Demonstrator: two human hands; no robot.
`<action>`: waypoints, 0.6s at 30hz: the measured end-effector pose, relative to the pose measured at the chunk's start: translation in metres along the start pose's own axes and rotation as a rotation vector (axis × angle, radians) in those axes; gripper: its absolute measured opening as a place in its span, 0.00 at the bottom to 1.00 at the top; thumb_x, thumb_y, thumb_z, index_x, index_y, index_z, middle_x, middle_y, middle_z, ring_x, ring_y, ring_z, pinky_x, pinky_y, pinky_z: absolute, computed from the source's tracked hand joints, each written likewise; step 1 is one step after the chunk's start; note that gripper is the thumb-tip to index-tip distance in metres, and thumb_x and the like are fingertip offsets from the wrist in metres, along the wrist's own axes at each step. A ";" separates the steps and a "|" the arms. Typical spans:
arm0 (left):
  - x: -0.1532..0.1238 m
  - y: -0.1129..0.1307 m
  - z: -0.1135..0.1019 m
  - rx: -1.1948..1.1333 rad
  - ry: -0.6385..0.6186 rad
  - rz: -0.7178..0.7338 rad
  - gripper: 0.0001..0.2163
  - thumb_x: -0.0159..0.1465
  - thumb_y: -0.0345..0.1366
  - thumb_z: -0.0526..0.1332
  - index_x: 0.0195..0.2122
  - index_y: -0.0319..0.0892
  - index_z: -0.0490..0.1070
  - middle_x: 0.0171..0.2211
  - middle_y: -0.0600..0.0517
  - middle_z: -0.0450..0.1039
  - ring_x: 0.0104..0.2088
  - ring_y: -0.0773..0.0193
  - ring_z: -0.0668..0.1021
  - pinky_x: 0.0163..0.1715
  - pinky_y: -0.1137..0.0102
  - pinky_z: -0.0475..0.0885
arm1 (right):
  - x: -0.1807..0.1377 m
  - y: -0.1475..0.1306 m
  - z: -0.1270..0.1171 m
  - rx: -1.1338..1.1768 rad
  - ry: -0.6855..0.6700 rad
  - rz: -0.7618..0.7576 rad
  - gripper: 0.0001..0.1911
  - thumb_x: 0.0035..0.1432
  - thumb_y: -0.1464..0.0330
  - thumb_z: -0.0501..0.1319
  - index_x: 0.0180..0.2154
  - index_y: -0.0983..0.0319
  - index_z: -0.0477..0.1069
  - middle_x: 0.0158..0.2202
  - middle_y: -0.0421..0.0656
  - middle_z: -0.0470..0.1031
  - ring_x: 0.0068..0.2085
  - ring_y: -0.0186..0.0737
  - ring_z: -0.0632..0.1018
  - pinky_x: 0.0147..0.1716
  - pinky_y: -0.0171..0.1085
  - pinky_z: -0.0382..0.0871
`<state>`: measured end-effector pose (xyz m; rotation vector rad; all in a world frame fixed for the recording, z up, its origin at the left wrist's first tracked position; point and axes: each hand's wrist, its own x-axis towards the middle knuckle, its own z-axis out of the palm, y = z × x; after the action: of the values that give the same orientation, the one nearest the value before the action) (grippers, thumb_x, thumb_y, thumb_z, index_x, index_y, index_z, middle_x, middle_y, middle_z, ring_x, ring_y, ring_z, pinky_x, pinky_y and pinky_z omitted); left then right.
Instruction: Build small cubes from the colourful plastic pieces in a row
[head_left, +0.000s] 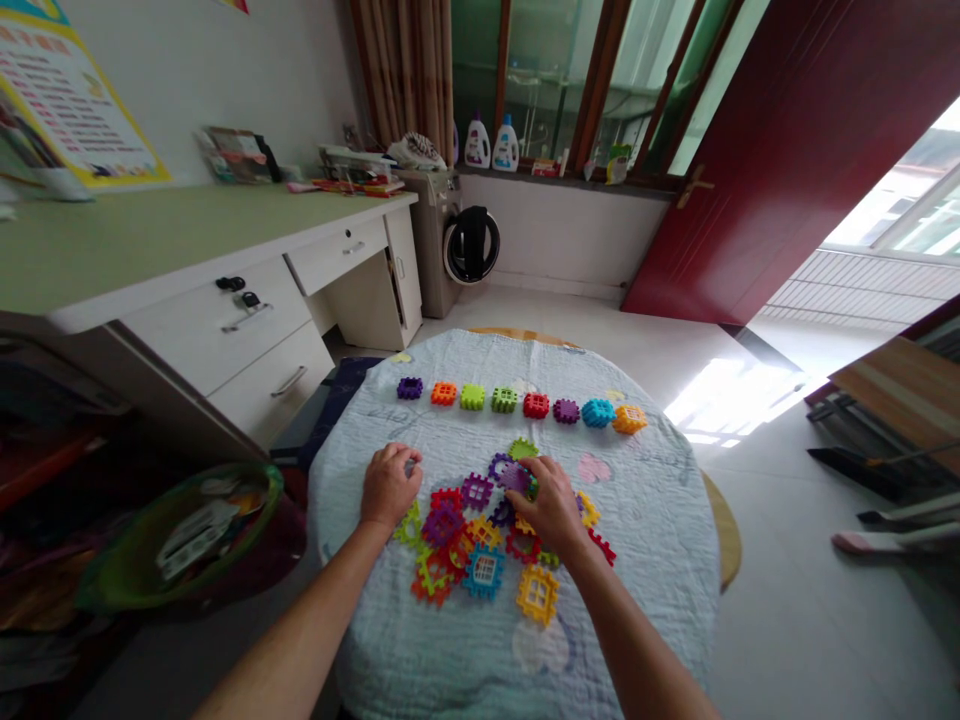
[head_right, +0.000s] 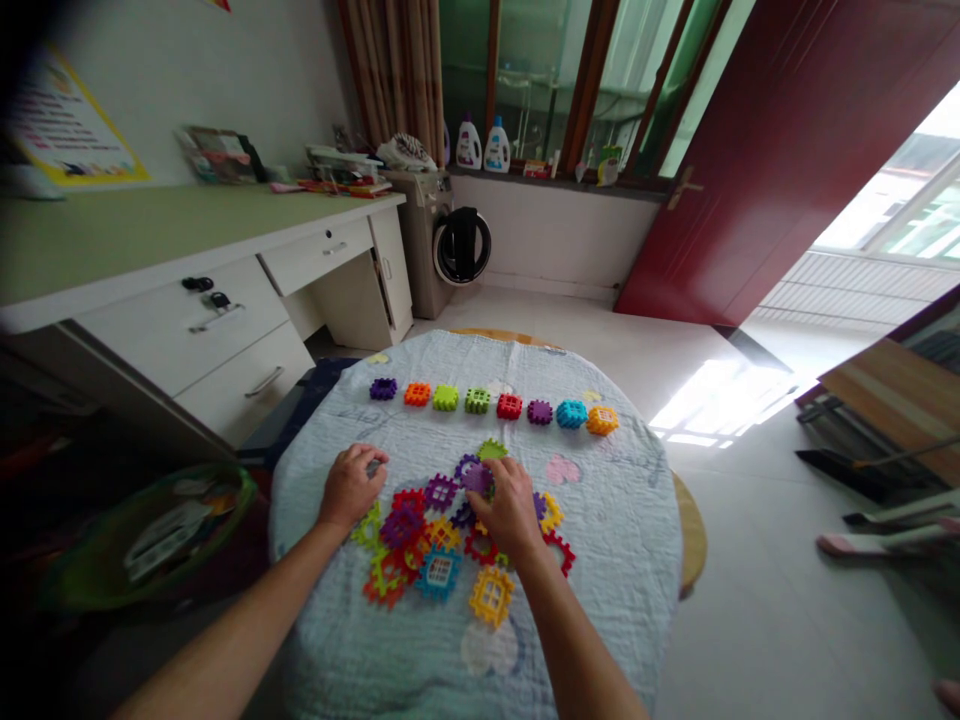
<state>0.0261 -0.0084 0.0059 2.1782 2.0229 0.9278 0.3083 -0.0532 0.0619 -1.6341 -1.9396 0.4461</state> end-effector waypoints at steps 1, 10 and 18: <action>0.000 0.000 0.000 -0.002 -0.003 -0.002 0.07 0.57 0.31 0.56 0.33 0.43 0.73 0.39 0.47 0.72 0.42 0.55 0.73 0.49 0.61 0.69 | 0.000 -0.005 0.002 -0.008 -0.020 -0.009 0.20 0.53 0.65 0.65 0.49 0.59 0.71 0.46 0.46 0.73 0.48 0.45 0.72 0.50 0.42 0.64; 0.001 0.005 -0.004 0.006 -0.022 -0.025 0.07 0.56 0.30 0.56 0.32 0.43 0.73 0.38 0.47 0.72 0.42 0.55 0.74 0.48 0.61 0.69 | 0.005 -0.040 0.031 -0.205 -0.222 -0.079 0.19 0.51 0.63 0.66 0.46 0.57 0.70 0.45 0.45 0.72 0.48 0.48 0.68 0.48 0.44 0.58; 0.001 0.005 -0.004 -0.008 -0.018 -0.017 0.07 0.56 0.30 0.56 0.32 0.43 0.73 0.38 0.47 0.72 0.42 0.55 0.73 0.49 0.61 0.68 | 0.017 -0.046 0.037 -0.369 -0.316 -0.089 0.21 0.45 0.59 0.68 0.41 0.60 0.70 0.43 0.48 0.72 0.47 0.50 0.69 0.45 0.44 0.59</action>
<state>0.0286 -0.0098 0.0112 2.1537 2.0227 0.9095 0.2482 -0.0425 0.0629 -1.7741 -2.4372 0.3400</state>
